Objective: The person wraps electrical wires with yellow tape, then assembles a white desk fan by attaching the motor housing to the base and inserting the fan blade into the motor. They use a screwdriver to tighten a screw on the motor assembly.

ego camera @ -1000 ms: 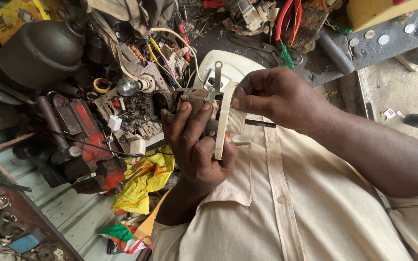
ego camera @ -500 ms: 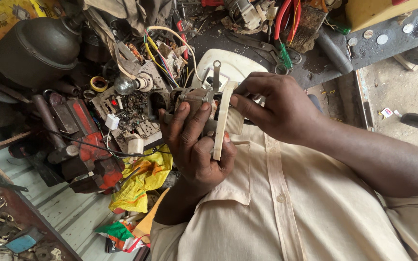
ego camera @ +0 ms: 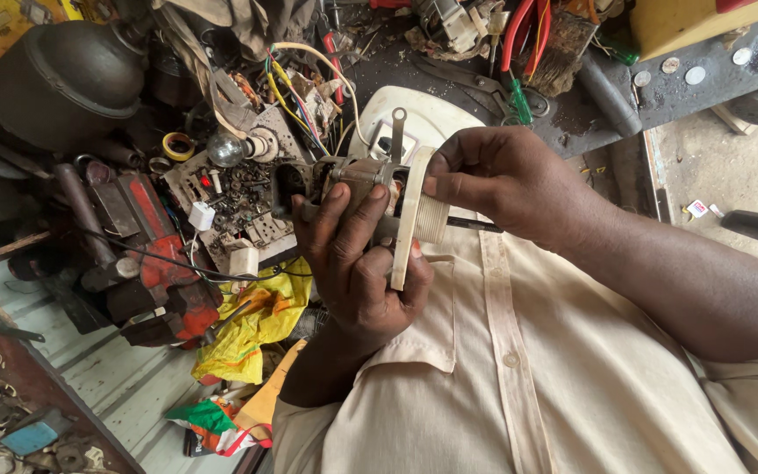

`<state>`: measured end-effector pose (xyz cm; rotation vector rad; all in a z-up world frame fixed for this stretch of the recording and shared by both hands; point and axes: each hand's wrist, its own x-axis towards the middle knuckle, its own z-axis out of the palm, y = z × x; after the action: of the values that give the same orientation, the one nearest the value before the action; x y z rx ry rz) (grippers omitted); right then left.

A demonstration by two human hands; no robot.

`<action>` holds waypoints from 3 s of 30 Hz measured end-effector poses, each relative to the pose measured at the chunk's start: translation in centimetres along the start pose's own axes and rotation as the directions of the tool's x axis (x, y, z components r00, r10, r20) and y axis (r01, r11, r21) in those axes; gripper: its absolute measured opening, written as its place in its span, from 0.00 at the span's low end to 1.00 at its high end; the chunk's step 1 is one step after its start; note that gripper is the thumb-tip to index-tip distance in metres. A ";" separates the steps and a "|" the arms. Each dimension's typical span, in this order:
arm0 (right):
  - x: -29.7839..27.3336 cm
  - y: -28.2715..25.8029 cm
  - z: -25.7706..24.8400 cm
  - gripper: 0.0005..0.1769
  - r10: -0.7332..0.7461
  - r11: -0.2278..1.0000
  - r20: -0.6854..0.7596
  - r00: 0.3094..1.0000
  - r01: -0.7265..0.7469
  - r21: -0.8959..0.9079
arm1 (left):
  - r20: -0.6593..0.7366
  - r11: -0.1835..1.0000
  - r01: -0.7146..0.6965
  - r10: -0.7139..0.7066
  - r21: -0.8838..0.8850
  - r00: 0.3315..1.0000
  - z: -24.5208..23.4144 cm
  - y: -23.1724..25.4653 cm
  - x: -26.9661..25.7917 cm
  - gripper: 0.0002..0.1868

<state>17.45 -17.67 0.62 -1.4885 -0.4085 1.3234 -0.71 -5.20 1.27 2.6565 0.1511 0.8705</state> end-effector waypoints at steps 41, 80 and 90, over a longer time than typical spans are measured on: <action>-0.4 0.4 -0.3 0.12 -0.119 0.939 -0.104 0.987 0.078 -0.335 | -0.021 1.000 0.001 -0.001 -0.003 1.000 0.5 0.2 0.5 0.10; 0.3 0.0 -0.1 0.13 -0.497 0.654 0.025 0.867 0.393 -0.647 | -0.034 1.000 -0.009 0.009 0.011 0.999 0.6 -0.6 0.6 0.09; 4.4 11.6 -16.2 0.08 -0.622 0.662 -0.498 0.604 0.065 -0.747 | -0.037 1.000 -0.016 0.016 0.001 0.999 0.5 -0.6 1.1 0.10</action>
<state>28.67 -26.18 -14.07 -2.2318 -0.6586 0.1022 0.50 -4.56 1.28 2.6464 0.1392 0.9253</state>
